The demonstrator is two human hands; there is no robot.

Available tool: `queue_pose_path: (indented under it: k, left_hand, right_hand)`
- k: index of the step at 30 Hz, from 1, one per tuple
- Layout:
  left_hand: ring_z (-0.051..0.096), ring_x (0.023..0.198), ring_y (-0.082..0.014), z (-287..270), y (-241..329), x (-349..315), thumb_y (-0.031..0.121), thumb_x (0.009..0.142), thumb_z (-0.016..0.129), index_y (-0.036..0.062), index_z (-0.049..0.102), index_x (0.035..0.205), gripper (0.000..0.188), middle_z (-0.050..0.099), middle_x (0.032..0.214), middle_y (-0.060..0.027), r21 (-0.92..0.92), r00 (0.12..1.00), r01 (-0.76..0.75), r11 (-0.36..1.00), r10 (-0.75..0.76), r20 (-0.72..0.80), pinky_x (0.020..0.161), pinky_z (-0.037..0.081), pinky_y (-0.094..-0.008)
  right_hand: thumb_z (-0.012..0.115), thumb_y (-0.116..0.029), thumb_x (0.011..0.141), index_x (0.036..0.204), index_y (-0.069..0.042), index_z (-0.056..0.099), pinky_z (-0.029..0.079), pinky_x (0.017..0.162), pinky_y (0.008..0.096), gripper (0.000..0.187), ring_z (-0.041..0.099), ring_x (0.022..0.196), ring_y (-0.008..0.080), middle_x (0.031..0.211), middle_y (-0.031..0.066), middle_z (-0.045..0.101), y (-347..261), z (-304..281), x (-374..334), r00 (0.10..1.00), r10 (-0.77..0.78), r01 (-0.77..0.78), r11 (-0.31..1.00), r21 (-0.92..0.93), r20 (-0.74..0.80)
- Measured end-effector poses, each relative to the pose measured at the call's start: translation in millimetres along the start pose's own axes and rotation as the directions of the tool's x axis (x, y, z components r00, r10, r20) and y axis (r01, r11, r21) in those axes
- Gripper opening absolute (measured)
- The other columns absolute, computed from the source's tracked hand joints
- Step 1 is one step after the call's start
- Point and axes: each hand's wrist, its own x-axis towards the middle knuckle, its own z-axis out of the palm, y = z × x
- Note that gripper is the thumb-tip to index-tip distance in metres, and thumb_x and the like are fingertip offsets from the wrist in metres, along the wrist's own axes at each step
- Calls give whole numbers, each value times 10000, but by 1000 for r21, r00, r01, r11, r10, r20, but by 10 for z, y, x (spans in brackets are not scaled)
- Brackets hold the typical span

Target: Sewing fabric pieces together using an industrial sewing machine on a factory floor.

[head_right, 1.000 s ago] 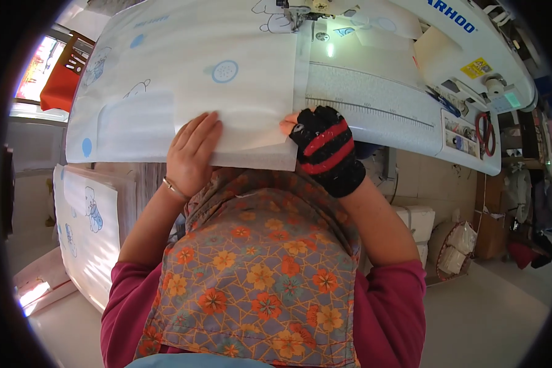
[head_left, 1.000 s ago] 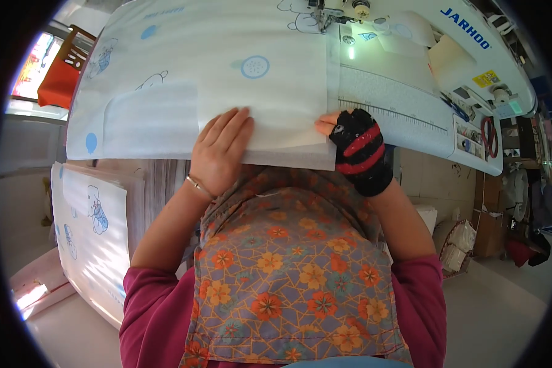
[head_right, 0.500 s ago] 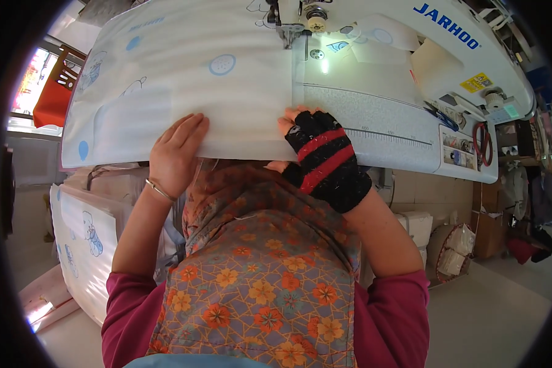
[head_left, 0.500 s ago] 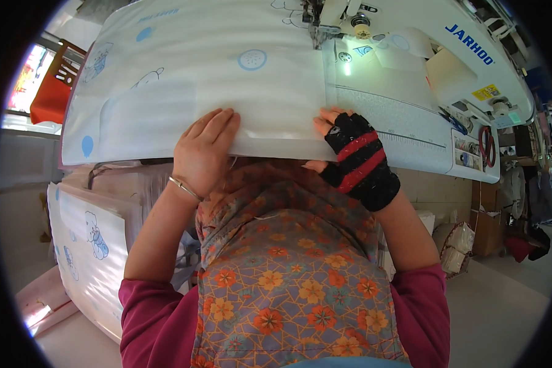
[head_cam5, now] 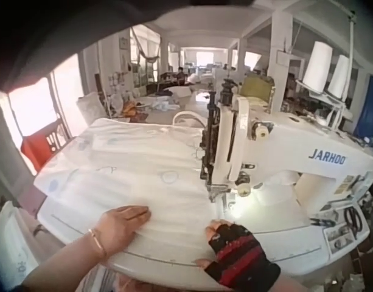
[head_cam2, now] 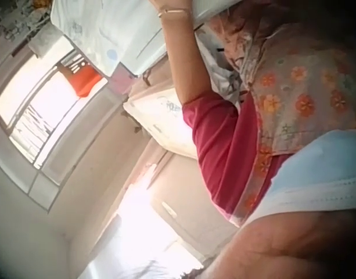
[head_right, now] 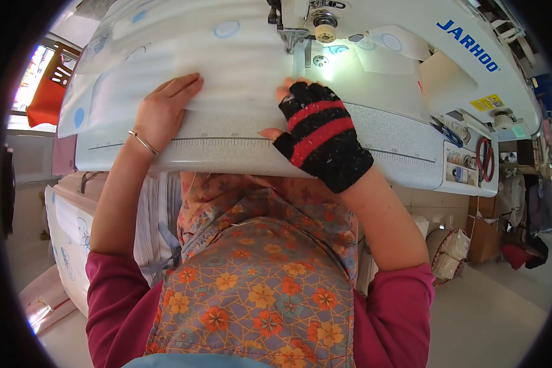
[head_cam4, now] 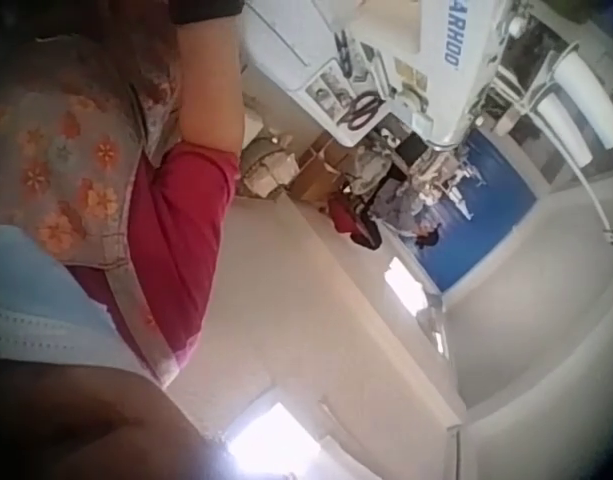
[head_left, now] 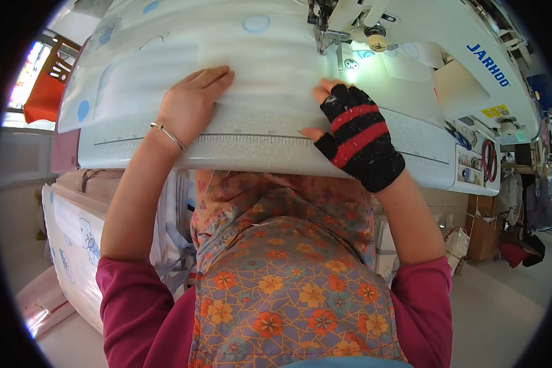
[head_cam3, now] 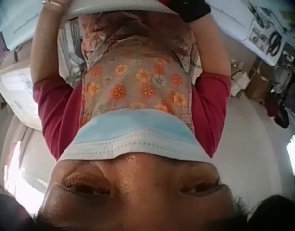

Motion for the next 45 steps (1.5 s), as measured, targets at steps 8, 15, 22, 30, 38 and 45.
queue_pose_path:
  k: [8,15,22,30,38,45]
  left_hand:
    - [551,1166,-196,189,-309,312,-16,778,530,171,598,1215,480,565,1295,8,73,998,58,996,-58,6,910,506,-323]
    - [511,1221,-187,246,-328,361,22,820,485,161,554,1271,478,515,1359,8,147,989,95,985,-110,99,945,483,-310]
    - [456,1275,-205,163,-284,339,17,829,473,109,487,1329,508,456,1414,-24,175,971,109,979,-142,192,1000,445,-307]
    - [446,1283,-240,19,-108,364,79,901,426,53,440,1346,446,426,1431,-71,286,927,64,956,-163,337,1012,439,-317]
    - [578,1121,-271,-145,364,272,80,892,441,-63,431,1302,435,484,1333,-211,358,902,-9,934,-147,406,892,519,-356]
    - [672,837,-315,-502,965,521,119,857,490,-6,683,896,234,679,931,-175,128,651,24,992,-112,751,772,531,-405]
  right_hand:
    - [693,-370,779,1256,4,491,388,1006,458,639,478,1201,380,1309,211,492,211,81,242,1000,-3,4,998,-58,19]
    - [703,-337,761,1283,-3,472,357,1029,473,662,439,1239,396,1351,220,448,212,127,217,998,51,-50,998,-24,33]
    - [703,-344,764,1283,-9,479,371,1017,477,658,449,1226,397,1340,216,461,209,137,212,997,72,-72,997,-32,-1]
    - [704,-347,767,1261,-7,498,377,1015,468,634,459,1217,398,1328,216,474,215,137,241,993,119,-119,993,-27,-2]
    - [707,-333,775,1241,-12,521,385,1012,452,596,466,1205,398,1329,218,472,256,153,223,994,108,-108,994,4,-28]
    - [648,-210,826,1110,-24,608,509,762,398,342,626,867,362,989,191,648,-110,-101,-96,954,261,-211,934,287,-148]
